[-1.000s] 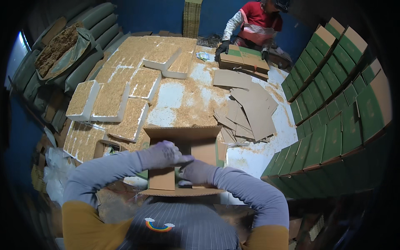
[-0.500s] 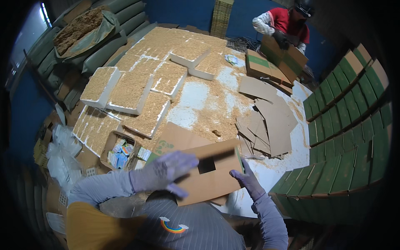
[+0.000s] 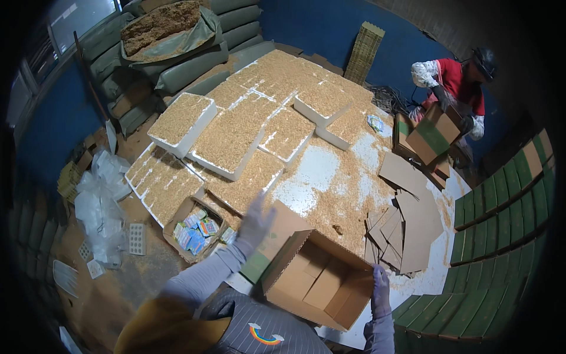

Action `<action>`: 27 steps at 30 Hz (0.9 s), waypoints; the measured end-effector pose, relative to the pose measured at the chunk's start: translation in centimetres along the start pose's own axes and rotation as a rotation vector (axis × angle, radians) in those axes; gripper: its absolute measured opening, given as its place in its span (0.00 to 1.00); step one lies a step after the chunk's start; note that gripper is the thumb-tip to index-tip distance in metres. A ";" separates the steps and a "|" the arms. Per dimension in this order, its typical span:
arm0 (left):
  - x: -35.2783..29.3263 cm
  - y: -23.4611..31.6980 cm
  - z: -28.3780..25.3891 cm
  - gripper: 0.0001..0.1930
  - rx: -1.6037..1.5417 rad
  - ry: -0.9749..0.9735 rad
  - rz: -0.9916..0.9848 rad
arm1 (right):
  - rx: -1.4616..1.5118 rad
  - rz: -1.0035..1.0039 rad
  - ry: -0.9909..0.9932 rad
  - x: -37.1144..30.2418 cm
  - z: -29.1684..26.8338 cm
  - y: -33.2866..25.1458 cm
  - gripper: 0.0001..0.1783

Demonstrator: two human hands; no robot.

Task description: The person packs items from trays into cardboard boxes by hand, then stacks the filled boxes into a pile.

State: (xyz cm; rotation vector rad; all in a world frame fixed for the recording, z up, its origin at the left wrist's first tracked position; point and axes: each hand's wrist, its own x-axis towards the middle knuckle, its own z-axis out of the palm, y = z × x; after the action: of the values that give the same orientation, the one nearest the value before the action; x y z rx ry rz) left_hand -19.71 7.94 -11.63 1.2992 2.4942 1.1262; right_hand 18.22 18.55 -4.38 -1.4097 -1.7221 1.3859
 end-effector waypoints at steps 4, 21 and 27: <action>11.5 -10.8 -4.0 0.33 0.220 0.499 -0.752 | -0.042 -0.027 0.022 -0.9 0.9 0.0 0.17; 11.1 -9.3 -6.0 0.28 -1.797 0.058 -0.705 | 0.051 0.108 0.097 -0.3 1.3 -1.0 0.19; 5.4 11.3 -9.8 0.23 -1.263 -0.584 -0.316 | 0.113 0.319 -0.160 7.6 -3.5 7.6 0.21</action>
State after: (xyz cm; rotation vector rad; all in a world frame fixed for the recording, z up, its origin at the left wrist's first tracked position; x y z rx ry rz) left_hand -19.60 10.51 4.05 0.6391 1.0674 1.4910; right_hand 21.75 26.45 -11.71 -1.5980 -1.5311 1.7798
